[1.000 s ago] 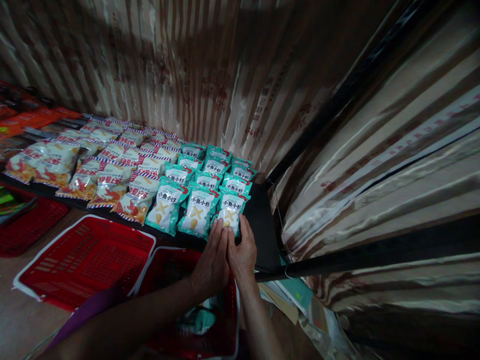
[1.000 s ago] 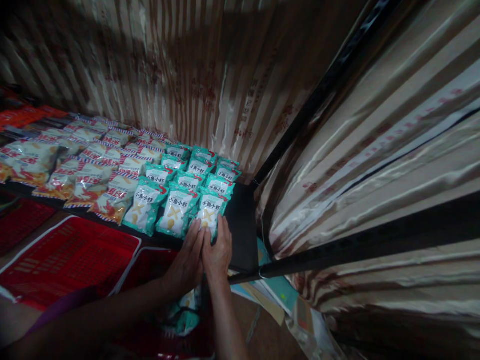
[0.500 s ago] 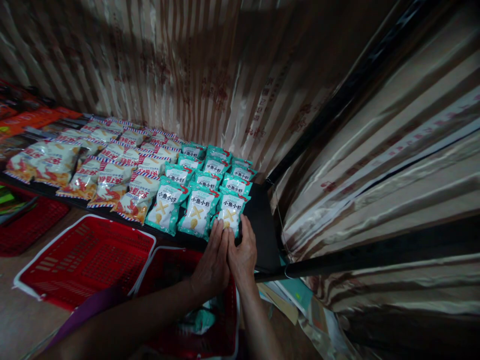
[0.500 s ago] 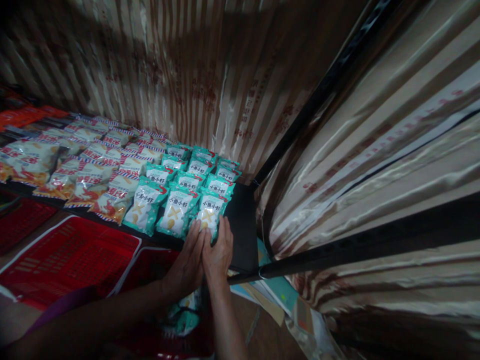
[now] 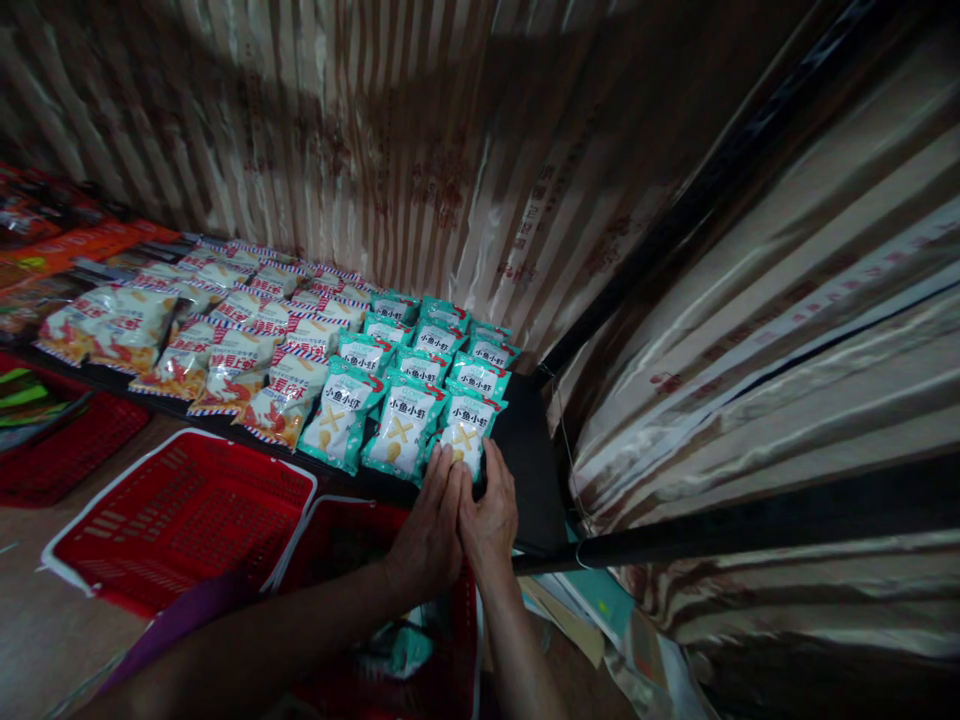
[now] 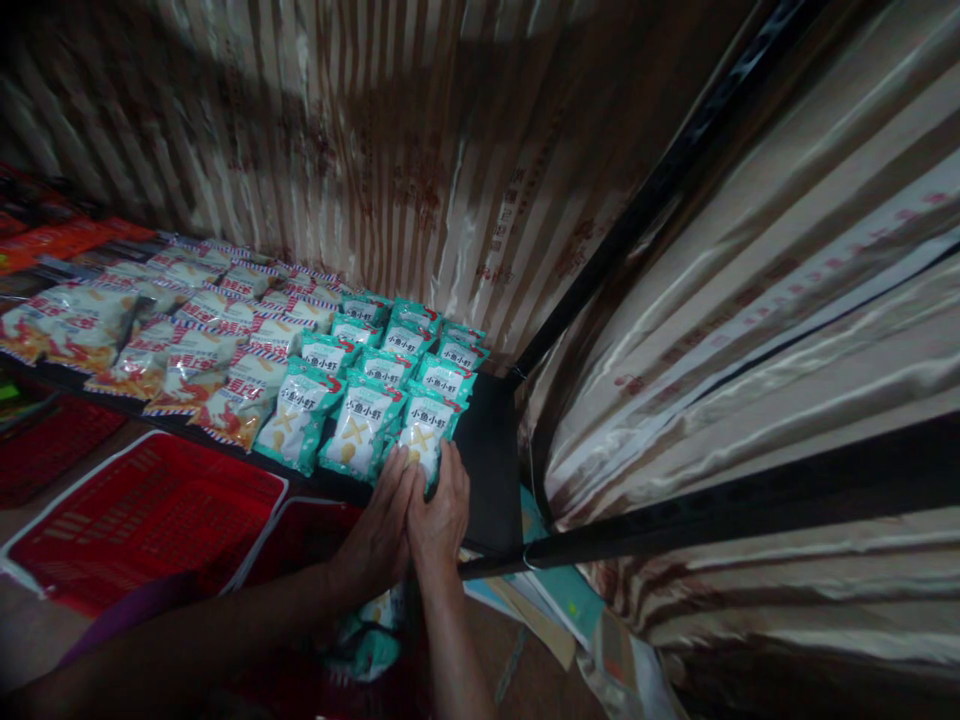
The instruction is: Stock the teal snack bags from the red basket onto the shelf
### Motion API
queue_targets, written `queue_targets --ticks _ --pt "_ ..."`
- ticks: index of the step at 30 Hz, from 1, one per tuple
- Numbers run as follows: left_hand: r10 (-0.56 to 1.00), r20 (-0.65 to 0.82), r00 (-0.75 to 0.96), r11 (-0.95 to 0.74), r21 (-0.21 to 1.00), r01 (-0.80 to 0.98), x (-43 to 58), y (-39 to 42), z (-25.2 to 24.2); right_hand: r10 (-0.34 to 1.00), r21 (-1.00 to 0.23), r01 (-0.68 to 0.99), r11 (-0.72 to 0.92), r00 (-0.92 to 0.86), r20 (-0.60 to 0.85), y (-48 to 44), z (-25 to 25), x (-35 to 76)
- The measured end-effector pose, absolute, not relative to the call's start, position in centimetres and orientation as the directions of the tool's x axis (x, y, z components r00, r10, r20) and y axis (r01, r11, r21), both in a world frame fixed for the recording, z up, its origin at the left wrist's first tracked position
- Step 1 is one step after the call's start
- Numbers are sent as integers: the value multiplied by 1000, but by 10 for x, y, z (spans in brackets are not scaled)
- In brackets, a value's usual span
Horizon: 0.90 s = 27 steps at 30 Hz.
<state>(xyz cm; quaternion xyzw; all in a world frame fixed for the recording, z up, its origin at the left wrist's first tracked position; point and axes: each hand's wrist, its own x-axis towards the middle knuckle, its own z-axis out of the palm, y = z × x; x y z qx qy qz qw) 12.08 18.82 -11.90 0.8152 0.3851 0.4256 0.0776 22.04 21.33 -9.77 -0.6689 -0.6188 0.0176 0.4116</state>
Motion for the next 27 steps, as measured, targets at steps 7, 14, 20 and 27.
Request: queue_targets --ticks 7,14,20,27 --pt "687 641 342 -703 469 535 118 186 -115 844 -577 811 101 237 481 211 -99 221" --pt "690 623 369 -709 480 516 114 183 -109 834 -573 809 130 223 504 209 -100 221" --pt "653 653 385 -748 476 463 108 179 -111 774 -524 828 198 196 602 205 -94 222" --pt "544 714 441 -837 422 349 85 171 -101 653 -420 804 422 52 755 182 -80 209"
